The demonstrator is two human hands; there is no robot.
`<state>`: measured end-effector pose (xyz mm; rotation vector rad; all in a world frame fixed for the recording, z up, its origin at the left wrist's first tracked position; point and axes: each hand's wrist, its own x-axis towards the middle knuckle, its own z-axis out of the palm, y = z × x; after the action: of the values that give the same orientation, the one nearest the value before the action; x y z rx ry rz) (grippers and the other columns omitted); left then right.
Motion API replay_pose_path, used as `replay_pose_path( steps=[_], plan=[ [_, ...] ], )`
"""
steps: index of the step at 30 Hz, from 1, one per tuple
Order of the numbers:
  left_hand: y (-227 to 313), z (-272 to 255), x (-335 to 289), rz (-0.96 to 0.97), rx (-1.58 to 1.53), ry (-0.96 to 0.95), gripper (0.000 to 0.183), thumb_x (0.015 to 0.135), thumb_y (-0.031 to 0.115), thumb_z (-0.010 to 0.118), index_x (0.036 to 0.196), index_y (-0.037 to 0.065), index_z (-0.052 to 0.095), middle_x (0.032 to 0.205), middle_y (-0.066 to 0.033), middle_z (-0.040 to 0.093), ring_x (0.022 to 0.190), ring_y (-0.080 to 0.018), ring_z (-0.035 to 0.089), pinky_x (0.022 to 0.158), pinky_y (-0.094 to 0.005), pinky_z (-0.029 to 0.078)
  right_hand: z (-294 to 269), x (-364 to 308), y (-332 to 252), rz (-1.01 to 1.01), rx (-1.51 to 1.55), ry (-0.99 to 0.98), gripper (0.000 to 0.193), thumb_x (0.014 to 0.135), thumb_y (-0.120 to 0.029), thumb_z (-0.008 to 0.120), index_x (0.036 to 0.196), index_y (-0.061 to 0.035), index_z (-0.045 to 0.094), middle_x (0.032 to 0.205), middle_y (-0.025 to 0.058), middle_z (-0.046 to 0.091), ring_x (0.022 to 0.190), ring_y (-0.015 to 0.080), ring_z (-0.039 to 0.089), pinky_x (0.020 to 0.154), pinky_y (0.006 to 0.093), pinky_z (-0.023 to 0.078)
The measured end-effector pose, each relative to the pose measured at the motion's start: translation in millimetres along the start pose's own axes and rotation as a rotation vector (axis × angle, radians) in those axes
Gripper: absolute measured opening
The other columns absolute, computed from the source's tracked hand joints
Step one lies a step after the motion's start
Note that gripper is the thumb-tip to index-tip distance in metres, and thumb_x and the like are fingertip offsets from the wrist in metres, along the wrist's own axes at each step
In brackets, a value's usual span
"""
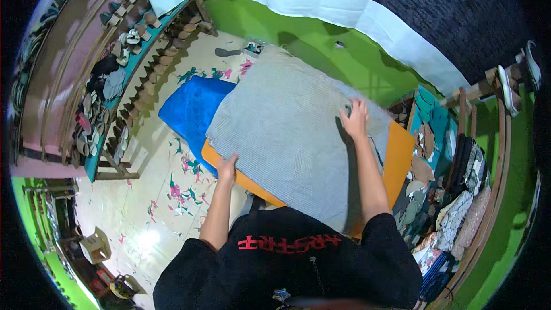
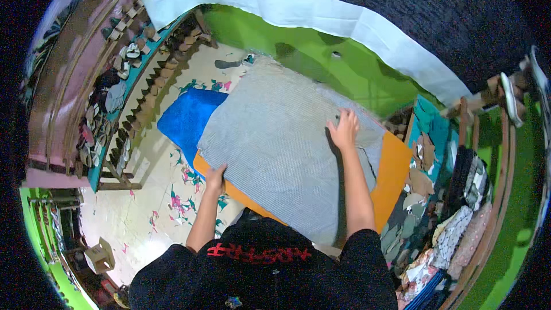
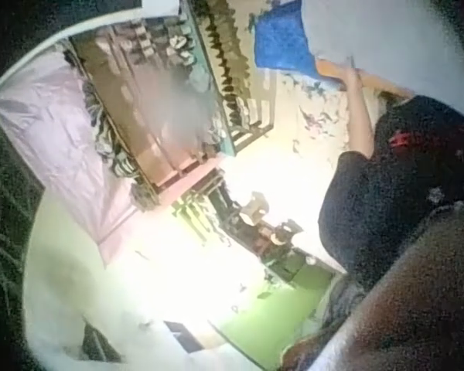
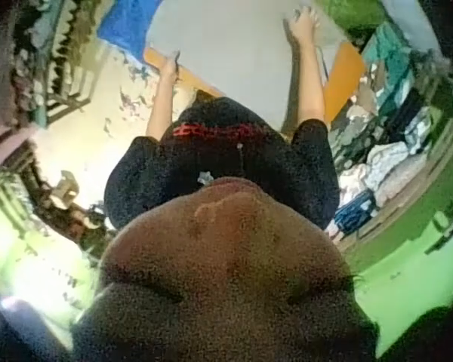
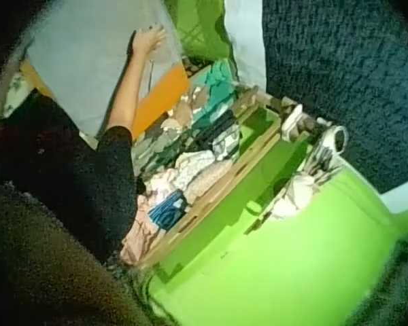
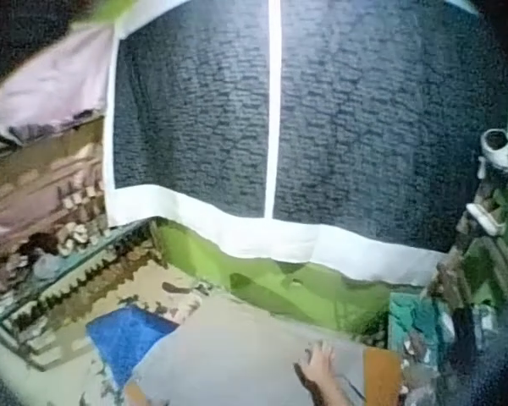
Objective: Folding different pieces of fabric and placing them onto a storage shelf.
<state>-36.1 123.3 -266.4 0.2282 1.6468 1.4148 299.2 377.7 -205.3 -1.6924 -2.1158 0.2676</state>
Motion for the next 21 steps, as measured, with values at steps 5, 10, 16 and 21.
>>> replay_pose_path(
  steps=[5,10,16,21],
  plan=[
    [4.1,24.6,-40.5,-0.146,0.073,-0.029,0.035,0.075,0.004,0.056,0.108,-0.003,0.043,0.098,-0.0117,0.055,0.082,-0.0198,0.057,0.071,-0.0293,0.046,52.8,71.1,-17.3,-0.039,0.077,-0.148,0.057,0.069,-0.036,0.058,0.112,-0.0021,0.045,0.118,0.0195,0.038,0.109,0.0357,0.035,0.09,0.0475,0.029],
    [3.1,25.7,-44.0,-0.136,-0.268,0.014,0.03,0.079,0.002,0.05,0.108,-0.003,0.042,0.101,-0.011,0.054,0.091,-0.0186,0.054,0.074,-0.0294,0.046,85.6,124.3,-37.3,0.15,-0.039,-0.353,0.068,0.069,-0.049,0.053,0.116,-0.0014,0.044,0.124,0.0211,0.036,0.114,0.0333,0.035,0.092,0.0461,0.03],
    [30.8,12.1,-21.2,-0.034,-0.384,-0.052,0.025,0.083,0.005,0.045,0.107,-0.002,0.043,0.1,-0.0086,0.054,0.09,-0.0173,0.053,0.077,-0.0276,0.043,114.6,149.6,-85.5,0.12,-0.002,-0.514,0.068,0.063,-0.046,0.059,0.115,-0.0053,0.046,0.113,0.0177,0.05,0.105,0.0329,0.046,0.09,0.0387,0.034],
    [22.7,7.6,-4.5,0.028,-0.488,-0.138,0.03,0.083,0.007,0.044,0.111,-0.001,0.043,0.108,-0.0101,0.051,0.096,-0.0211,0.051,0.082,-0.0319,0.041,127.0,159.0,-95.7,-0.006,0.194,-0.386,0.057,0.056,-0.032,0.069,0.107,-0.0089,0.053,0.105,0.0164,0.055,0.096,0.0315,0.052,0.082,0.0347,0.04]
  ],
)
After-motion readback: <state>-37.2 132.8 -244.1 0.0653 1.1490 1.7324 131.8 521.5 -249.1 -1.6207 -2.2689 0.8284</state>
